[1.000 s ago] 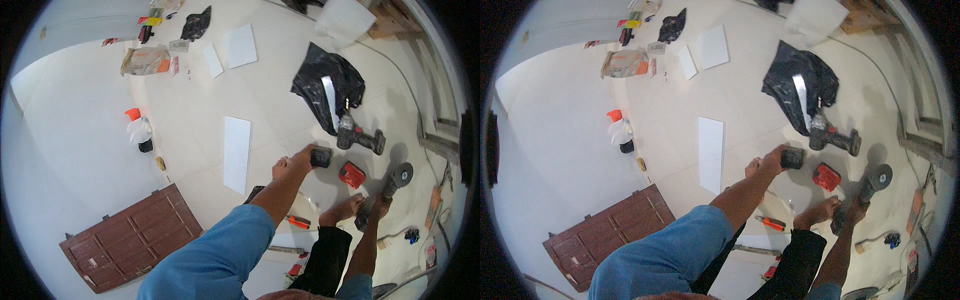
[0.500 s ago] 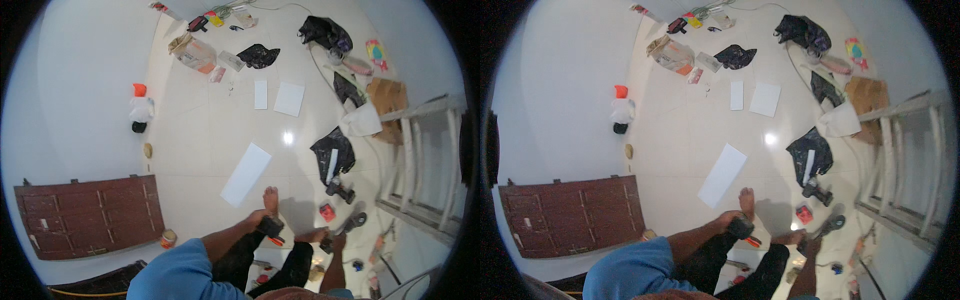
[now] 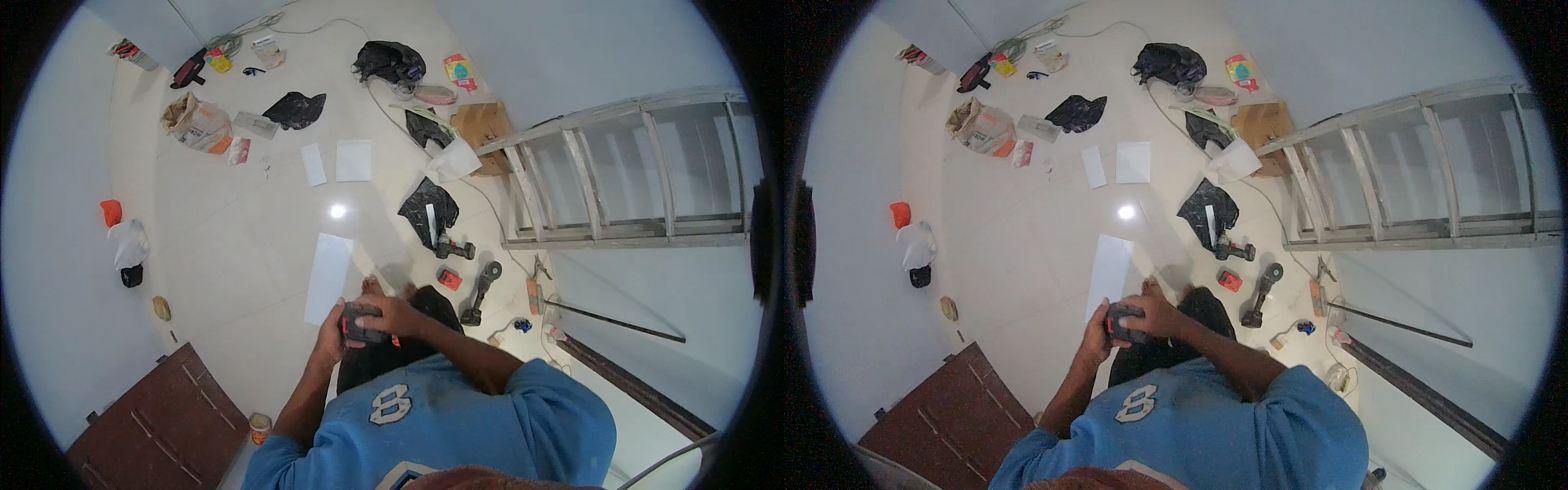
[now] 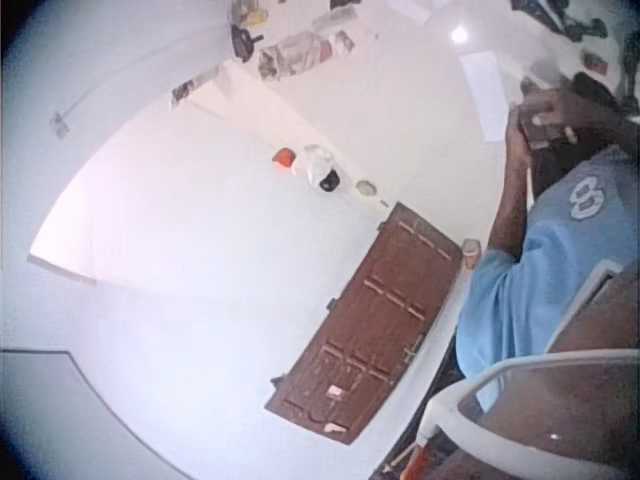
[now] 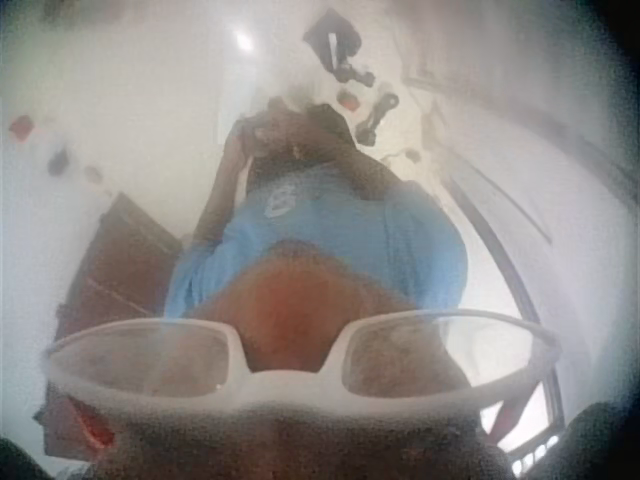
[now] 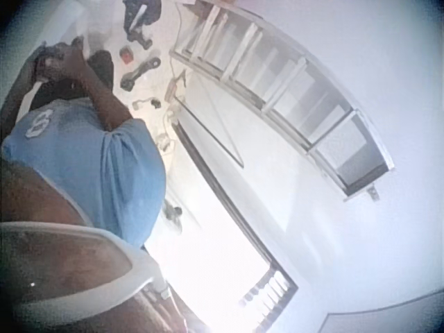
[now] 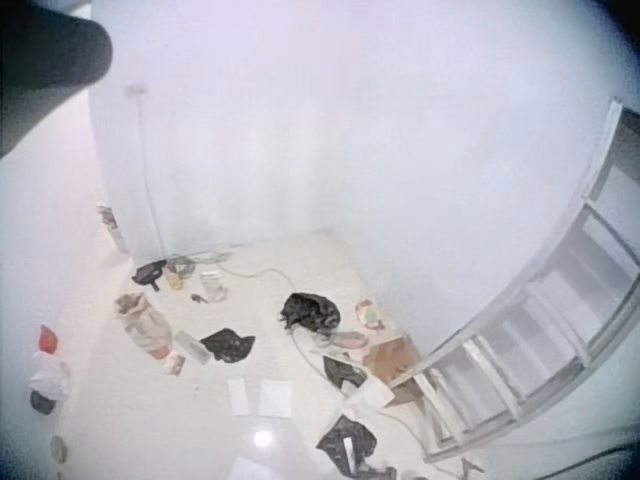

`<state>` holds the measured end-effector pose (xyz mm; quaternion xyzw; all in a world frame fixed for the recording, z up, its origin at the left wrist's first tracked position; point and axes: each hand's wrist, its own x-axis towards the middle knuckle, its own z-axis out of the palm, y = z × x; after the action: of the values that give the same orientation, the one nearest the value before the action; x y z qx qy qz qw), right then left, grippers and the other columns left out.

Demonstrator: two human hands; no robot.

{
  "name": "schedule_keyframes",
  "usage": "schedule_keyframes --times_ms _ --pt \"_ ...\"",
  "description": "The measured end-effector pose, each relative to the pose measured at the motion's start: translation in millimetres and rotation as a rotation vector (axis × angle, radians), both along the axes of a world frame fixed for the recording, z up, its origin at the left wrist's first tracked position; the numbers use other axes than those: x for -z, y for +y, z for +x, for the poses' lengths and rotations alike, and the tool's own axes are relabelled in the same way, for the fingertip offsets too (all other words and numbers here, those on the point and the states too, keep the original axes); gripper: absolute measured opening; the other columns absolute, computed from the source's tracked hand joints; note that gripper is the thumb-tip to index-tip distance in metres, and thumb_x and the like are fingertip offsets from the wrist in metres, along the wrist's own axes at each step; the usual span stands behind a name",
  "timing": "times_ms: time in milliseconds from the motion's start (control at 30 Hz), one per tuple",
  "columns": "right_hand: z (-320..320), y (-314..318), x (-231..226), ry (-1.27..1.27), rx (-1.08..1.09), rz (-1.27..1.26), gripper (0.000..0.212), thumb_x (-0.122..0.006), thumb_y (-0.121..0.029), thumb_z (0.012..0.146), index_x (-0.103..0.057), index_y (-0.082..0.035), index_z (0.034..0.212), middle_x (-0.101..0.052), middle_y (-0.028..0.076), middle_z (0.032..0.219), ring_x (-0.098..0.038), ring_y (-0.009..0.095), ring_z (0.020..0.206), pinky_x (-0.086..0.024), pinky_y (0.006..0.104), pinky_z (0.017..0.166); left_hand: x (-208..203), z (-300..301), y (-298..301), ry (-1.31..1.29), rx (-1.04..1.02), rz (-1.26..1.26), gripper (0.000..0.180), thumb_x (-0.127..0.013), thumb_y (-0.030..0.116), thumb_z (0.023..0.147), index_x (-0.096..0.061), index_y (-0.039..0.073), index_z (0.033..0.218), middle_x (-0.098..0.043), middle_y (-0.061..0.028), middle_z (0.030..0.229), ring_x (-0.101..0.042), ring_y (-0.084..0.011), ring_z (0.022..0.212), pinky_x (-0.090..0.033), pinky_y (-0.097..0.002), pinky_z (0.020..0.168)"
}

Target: The person measures and marks a white PVC molding strip with a square and marker, then uses a cordless angle grinder to cut the strip against a wall. The person repeatedly walks to retrieve the tool and battery, reattaches the battery, and continues cutting the molding.

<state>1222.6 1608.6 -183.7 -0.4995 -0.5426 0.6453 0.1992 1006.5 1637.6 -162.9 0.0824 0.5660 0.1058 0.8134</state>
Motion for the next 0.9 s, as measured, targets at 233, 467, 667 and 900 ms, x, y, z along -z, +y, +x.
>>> schedule_keyframes --times_ms 233,467,667,900 --pt "0.2 89.0 -46.6 0.644 0.49 -0.444 0.055 -0.061 -0.04 0.109 -0.056 0.0 0.146 -0.066 0.012 0.131 -0.064 0.018 0.117 -0.052 0.0341 0.104 -44.2 6.1 69.9 -0.142 -0.217 0.499 0.065 -0.058 0.055 0.107 -0.056 0.005 0.148 -0.063 -0.0092 0.137 -0.057 -0.0215 0.129 -0.043 -0.0423 0.11" --pt "-19.5 219.0 -92.4 0.719 0.411 -0.698 0.053 -0.056 -0.042 0.11 -0.05 -0.006 0.149 -0.065 0.009 0.126 -0.069 0.019 0.111 -0.059 0.036 0.095 -66.1 24.2 162.2 -0.325 -0.595 0.481 0.061 -0.057 0.052 0.108 -0.053 0.007 0.15 -0.06 -0.0115 0.149 -0.057 -0.029 0.137 -0.044 -0.0503 0.118" --pt "-79.4 303.4 -92.4 0.503 0.171 -0.479 0.055 -0.047 -0.042 0.113 -0.045 -0.006 0.155 -0.063 0.014 0.13 -0.068 0.024 0.113 -0.061 0.0374 0.089 -80.5 -34.5 244.2 -0.413 -0.838 0.312 0.044 -0.071 0.038 0.101 -0.067 0.008 0.133 -0.075 -0.0111 0.122 -0.074 -0.0275 0.107 -0.062 -0.0467 0.094" --pt "-153.4 431.7 -115.3 0.191 -0.325 -0.418 0.053 -0.052 -0.04 0.112 -0.053 -0.003 0.151 -0.067 0.02 0.133 -0.071 0.028 0.111 -0.063 0.0411 0.088 -67.9 -147.3 308.4 -0.46 -1.059 0.399 0.058 -0.081 0.038 0.092 -0.059 0.007 0.136 -0.072 -0.0176 0.12 -0.075 -0.0309 0.106 -0.063 -0.0481 0.097"
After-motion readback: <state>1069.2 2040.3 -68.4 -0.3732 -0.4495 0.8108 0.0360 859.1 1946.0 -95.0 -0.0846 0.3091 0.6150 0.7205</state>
